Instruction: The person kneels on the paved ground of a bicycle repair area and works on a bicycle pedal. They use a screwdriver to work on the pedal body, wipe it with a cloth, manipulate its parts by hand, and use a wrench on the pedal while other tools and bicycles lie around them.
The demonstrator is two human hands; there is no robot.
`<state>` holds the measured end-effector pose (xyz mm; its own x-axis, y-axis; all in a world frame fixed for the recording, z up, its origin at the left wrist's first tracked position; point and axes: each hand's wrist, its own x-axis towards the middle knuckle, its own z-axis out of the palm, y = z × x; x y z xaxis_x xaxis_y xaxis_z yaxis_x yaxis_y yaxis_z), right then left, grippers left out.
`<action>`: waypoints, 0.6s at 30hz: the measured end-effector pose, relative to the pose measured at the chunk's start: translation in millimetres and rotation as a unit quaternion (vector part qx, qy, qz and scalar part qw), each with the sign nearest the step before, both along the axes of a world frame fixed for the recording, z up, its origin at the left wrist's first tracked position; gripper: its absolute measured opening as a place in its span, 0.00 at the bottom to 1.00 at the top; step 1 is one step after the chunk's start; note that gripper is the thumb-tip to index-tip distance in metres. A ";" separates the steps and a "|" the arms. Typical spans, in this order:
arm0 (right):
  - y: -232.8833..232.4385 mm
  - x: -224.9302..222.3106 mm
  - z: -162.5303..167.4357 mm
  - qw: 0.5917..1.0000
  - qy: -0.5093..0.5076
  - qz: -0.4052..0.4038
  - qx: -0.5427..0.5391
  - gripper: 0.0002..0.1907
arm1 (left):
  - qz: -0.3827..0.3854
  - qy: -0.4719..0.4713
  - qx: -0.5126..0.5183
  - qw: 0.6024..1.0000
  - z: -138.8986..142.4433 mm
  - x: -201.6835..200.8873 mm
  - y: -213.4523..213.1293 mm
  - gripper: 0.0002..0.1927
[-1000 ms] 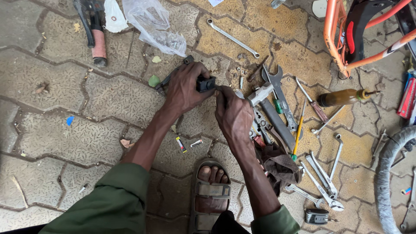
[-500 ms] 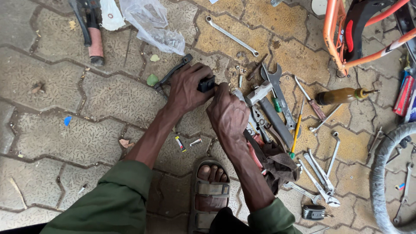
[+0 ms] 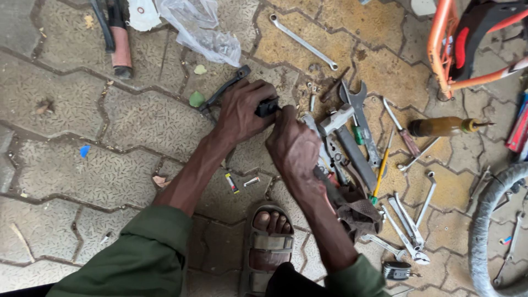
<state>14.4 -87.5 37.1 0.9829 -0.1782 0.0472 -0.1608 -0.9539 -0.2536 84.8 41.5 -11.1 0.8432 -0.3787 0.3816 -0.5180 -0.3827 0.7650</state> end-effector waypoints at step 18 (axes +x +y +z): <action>-63.8 54.6 27.0 0.815 0.363 -0.050 0.449 0.16 | -0.035 0.000 0.036 0.999 3.0 4.6 7.0 0.16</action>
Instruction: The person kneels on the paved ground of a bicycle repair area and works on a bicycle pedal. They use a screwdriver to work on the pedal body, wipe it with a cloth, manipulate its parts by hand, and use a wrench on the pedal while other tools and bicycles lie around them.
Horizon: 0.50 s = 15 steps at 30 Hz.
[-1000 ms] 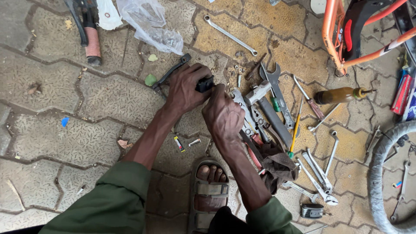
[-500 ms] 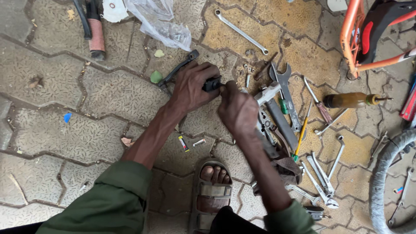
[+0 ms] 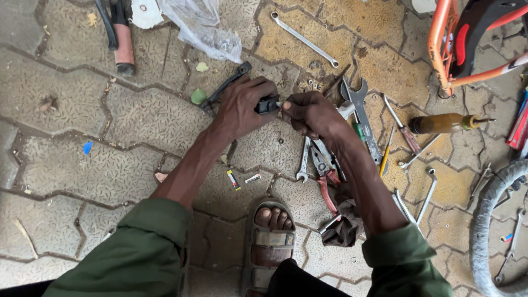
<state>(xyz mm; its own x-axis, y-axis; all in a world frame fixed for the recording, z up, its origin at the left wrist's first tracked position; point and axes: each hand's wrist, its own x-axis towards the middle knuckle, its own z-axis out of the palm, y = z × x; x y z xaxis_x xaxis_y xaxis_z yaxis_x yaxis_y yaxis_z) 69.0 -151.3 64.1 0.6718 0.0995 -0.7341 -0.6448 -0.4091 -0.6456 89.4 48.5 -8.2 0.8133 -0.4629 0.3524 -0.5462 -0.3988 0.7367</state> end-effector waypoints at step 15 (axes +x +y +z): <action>-7.0 -25.2 -26.7 0.976 -0.012 -0.102 0.191 0.16 | -0.010 0.010 0.009 1.000 0.4 1.1 3.6 0.19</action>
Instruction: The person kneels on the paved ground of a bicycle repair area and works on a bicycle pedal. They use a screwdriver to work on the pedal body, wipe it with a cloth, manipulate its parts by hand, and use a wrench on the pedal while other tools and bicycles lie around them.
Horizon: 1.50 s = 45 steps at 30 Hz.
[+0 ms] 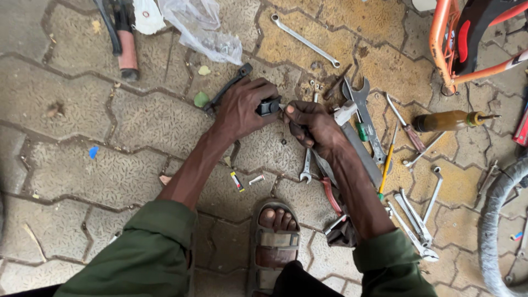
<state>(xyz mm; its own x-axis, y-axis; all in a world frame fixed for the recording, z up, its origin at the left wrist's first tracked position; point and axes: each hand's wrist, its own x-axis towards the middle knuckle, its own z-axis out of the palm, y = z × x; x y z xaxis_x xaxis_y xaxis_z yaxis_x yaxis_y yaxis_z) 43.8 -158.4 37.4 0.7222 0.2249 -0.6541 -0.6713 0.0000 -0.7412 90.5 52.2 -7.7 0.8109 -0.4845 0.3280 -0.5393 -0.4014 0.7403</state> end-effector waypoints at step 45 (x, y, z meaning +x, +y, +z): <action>20.6 -73.5 51.6 0.914 -0.168 -0.352 -0.112 0.25 | 0.111 0.206 -0.233 0.944 35.7 -38.0 -46.2 0.29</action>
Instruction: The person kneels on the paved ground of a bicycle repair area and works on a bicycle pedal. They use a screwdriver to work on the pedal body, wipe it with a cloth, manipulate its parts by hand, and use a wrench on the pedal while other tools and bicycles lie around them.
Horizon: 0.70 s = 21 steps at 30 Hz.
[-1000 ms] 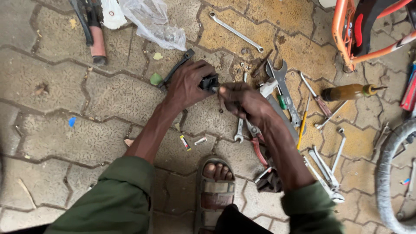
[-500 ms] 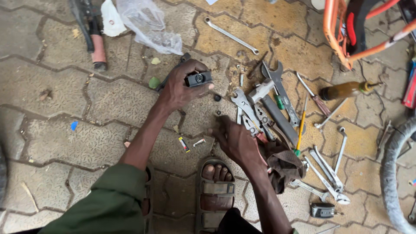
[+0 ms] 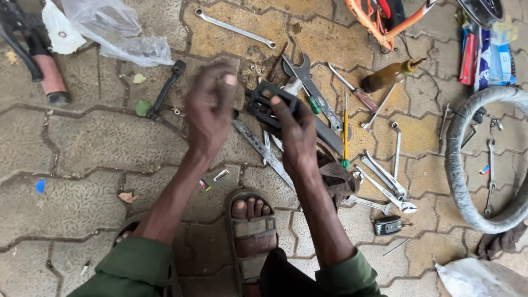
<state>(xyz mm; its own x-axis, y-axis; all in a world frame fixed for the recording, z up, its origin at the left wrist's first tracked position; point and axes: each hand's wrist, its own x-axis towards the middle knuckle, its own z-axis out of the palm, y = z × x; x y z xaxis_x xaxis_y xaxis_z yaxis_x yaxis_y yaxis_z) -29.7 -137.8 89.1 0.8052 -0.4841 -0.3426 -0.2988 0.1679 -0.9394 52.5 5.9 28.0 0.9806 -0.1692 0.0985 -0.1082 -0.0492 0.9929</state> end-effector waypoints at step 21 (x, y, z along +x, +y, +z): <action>-45.1 -118.2 -43.2 0.823 0.037 0.265 -0.501 0.08 | 0.039 0.349 -0.445 0.824 -33.3 54.1 56.9 0.20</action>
